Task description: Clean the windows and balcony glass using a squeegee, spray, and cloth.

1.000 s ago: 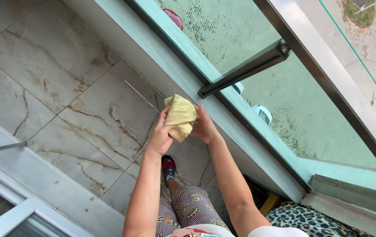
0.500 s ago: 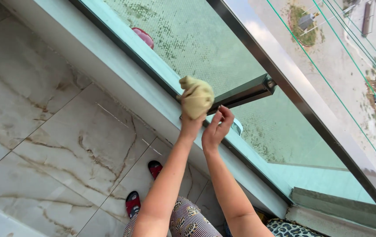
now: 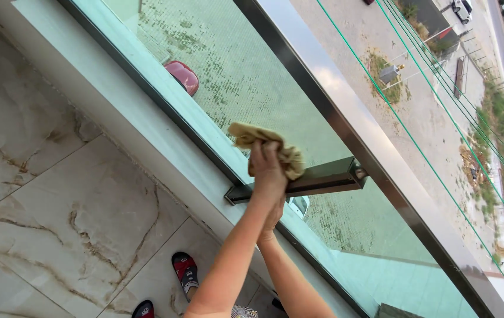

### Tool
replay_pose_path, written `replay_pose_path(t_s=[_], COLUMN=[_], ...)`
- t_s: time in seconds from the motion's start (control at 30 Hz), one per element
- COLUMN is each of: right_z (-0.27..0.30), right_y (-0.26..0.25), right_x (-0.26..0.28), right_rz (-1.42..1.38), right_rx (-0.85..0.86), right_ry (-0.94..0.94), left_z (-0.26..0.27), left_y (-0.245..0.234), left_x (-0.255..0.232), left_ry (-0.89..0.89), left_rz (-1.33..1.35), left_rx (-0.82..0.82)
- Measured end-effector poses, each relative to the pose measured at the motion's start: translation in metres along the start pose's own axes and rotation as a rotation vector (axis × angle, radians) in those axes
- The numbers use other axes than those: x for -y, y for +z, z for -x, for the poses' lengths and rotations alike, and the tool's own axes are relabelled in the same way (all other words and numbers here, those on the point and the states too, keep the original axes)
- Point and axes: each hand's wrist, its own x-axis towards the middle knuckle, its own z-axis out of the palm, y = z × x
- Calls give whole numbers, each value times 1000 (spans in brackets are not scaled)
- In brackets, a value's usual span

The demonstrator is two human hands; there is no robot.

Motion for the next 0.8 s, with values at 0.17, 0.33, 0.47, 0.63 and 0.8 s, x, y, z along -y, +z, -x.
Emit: replay_pose_path(t_s=[0.17,0.33,0.47,0.63,0.8], right_z=[6,-57,-89,-106,-101], right_y=[-9,-10,-7,1,-2], right_x=[25,65,56,68,43], right_rz=[30,13,384,566,470], right_rx=[60,-146,-122,52,9], right_ry=[-158,-359,-603,-762,-843], left_z=[-4,-46,-73,-71,-21], left_y=[-2,-23,-10,3,42], left_x=[40,-49,-12,78,52], left_ry=[-19,222,352,39,188], left_rz=[342,127,34,166,162], left_rx=[11,74,-29,-490,-361])
